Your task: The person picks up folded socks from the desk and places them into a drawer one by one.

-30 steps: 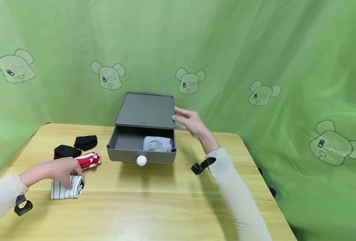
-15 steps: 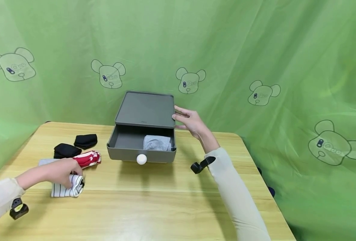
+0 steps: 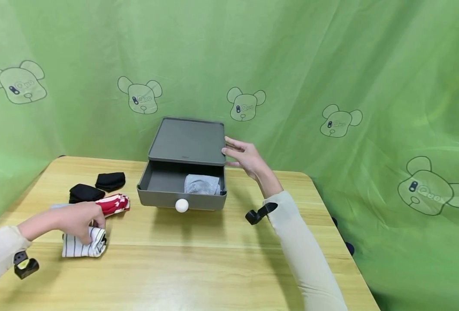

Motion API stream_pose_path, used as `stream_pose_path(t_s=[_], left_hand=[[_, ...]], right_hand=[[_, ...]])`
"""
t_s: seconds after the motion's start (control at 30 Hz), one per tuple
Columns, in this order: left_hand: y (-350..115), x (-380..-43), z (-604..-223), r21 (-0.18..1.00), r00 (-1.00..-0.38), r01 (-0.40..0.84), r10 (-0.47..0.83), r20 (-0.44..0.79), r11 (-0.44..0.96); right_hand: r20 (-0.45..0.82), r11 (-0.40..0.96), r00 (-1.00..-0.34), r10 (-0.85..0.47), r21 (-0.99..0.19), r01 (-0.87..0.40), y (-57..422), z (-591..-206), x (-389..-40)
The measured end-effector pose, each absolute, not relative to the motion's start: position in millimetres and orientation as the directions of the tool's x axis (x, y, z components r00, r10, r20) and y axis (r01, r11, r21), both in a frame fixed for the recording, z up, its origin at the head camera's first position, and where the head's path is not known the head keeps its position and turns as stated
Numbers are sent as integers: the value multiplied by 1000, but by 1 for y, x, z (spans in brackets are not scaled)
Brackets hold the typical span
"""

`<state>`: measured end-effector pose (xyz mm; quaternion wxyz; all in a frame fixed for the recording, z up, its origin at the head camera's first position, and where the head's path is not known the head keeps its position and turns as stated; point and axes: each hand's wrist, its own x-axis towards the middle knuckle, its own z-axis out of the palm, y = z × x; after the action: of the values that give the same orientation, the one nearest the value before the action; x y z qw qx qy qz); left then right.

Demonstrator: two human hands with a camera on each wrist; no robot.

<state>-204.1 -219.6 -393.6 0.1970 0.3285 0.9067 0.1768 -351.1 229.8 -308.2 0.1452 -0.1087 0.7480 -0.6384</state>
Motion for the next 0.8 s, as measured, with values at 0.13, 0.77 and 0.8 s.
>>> stream_pose_path(t_s=[0.13,0.77,0.8], left_hand=[[-211,-203,-369,435,-696,551,680,-232,712],[-168,-215,-207,243,-774,587,624,-113,772],[-166,-217,-201,235,-777,587,621,-104,774]], right_hand=[[-71,157,-938,-339,-987,17,231,-309,-350],[-71,162,-932,-357,-987,13,231,-308,-349],[-70,160,-931,-358,-987,12,231,-308,-349]])
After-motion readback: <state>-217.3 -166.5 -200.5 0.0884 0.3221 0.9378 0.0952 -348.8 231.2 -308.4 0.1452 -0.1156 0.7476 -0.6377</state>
